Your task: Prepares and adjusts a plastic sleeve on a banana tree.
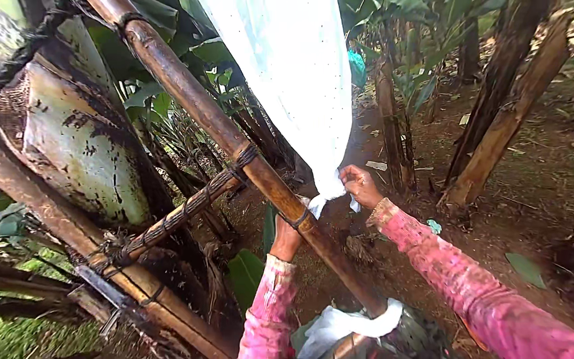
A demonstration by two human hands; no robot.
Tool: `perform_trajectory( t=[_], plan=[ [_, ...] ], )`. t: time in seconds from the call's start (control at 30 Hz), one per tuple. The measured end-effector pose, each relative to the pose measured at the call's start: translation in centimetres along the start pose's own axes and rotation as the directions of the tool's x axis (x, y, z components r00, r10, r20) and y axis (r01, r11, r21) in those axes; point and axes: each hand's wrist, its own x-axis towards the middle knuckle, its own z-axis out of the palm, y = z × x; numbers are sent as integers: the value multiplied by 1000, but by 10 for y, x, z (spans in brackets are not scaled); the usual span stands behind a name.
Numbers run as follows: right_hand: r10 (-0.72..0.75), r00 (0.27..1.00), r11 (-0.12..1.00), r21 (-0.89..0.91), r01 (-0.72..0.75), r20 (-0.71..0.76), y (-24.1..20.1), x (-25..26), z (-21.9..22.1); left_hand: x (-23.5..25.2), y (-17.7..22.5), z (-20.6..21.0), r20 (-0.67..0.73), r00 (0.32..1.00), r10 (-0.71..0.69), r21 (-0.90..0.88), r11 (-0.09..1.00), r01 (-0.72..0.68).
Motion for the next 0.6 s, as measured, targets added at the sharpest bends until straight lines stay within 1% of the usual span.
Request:
perform_trajectory(
  t=[0.07, 0.1, 0.13, 0.2, 0.23, 0.27, 0.33, 0.37, 0.4, 0.43, 0.47, 0.5, 0.53, 0.57, 0.6],
  plan=[
    [93, 994, 986, -131, -99, -53, 9, 9, -5, 1, 5, -42, 58, 998, -23, 0, 1000, 23],
    [104, 992, 977, -182, -116, -73, 14, 17, -7, 3, 7, -57, 52, 999, 7, 36, 999, -9],
    [90, 992, 970, -219, -107, -85, 16, 32, -9, 5, 7, -67, 32, 999, 28, 67, 997, -30],
    [25, 992, 968, -247, -54, -120, 21, 76, -14, 6, 8, -74, -5, 1000, -1, 74, 997, 2],
    [2, 988, 963, -265, -44, -156, 24, 95, -16, 6, 12, -71, -31, 999, -32, 42, 999, 33],
    [-2, 980, 957, -285, -55, -199, 22, 110, -18, 7, 18, -65, -55, 995, -83, -33, 996, 81],
    [49, 965, 948, -293, -127, -259, 24, 124, -17, 2, 32, -44, -67, 982, -177, -256, 954, 154],
    [95, 963, 944, -285, -168, -251, 30, 122, -16, -5, 41, -35, -41, 979, -199, -334, 926, 174],
    [146, 965, 947, -250, -200, -217, 41, 114, -14, -14, 48, -28, -4, 978, -208, -388, 902, 190],
    [194, 963, 958, -176, -227, -186, 59, 98, -13, -25, 50, -23, 30, 979, -199, -409, 892, 194],
    [246, 956, 961, -85, -262, -157, 78, 74, -16, -38, 49, -21, 45, 980, -196, -389, 900, 198],
    [316, 939, 948, 3, -319, -139, 95, 44, -19, -54, 46, -20, 23, 976, -216, -350, 913, 210],
    [404, 908, 914, 79, -397, -113, 111, 7, -23, -76, 42, -19, -35, 963, -266, -308, 920, 243],
    [498, 864, 864, 129, -487, -73, 127, -34, -25, -103, 35, -16, -115, 930, -351, -271, 911, 310],
    [583, 813, 802, 156, -577, 14, 140, -79, -24, -132, 27, -10, -236, 853, -465, -241, 879, 412]
  ],
)
